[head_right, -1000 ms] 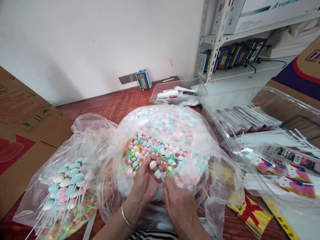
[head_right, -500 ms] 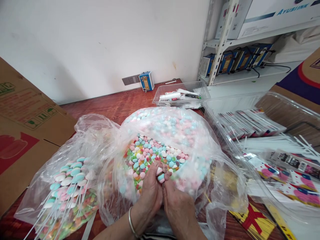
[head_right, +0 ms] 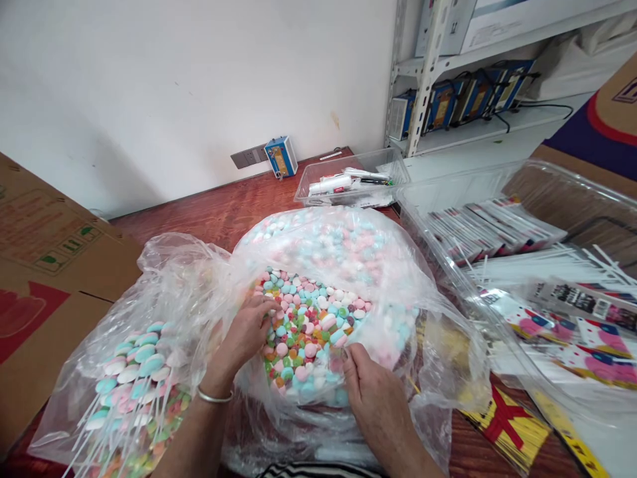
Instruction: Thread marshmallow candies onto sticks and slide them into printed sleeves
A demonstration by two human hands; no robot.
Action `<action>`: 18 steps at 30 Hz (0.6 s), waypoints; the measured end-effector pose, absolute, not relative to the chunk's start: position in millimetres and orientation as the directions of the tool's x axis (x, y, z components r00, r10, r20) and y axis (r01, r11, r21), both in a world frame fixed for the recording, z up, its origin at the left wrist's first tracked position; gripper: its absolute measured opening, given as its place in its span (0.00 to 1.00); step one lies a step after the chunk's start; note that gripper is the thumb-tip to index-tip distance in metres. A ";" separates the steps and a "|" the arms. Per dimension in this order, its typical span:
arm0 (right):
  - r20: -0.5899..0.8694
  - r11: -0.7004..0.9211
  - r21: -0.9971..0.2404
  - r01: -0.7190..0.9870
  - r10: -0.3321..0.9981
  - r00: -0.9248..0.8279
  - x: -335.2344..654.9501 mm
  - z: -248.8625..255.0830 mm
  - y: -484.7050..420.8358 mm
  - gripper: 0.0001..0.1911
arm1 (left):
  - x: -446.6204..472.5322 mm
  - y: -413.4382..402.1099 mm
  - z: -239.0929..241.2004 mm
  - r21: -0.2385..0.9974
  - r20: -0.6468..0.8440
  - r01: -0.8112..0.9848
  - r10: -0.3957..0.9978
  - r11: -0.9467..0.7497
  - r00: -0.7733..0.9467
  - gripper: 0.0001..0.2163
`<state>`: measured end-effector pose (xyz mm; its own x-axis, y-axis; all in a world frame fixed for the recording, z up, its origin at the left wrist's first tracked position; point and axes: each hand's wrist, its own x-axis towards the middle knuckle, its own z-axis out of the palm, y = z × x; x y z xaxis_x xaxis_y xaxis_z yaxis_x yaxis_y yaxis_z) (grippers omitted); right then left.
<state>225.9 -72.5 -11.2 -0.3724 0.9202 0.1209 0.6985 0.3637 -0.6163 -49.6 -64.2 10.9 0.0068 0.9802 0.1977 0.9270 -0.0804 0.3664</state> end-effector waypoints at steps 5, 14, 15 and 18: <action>0.085 0.362 -0.640 0.678 0.910 -0.406 222.1 -9.9 -71.6 0.18 | -44.8 -67.9 0.7 0.379 0.223 0.923 0.974 -0.065 -0.023 0.08; 0.070 0.358 -0.602 0.714 0.914 -0.400 228.5 -14.1 -72.5 0.18 | -58.3 -68.1 11.7 0.740 0.131 0.644 0.898 0.193 -0.420 0.09; 0.069 0.360 -0.600 0.715 0.913 -0.401 228.1 -14.7 -72.5 0.18 | -58.5 -66.8 11.6 0.751 0.102 0.627 0.903 0.206 -0.418 0.09; 0.054 0.355 -0.611 0.707 0.910 -0.411 225.9 -15.3 -72.6 0.18 | -55.1 -61.5 10.5 0.721 0.071 0.662 0.929 0.203 -0.362 0.08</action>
<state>225.9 -72.6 -15.3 -0.4107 0.9102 0.0540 0.7073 0.3554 -0.6111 -55.1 -61.5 10.5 -0.3620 0.9295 0.0710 0.6622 0.2028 0.7213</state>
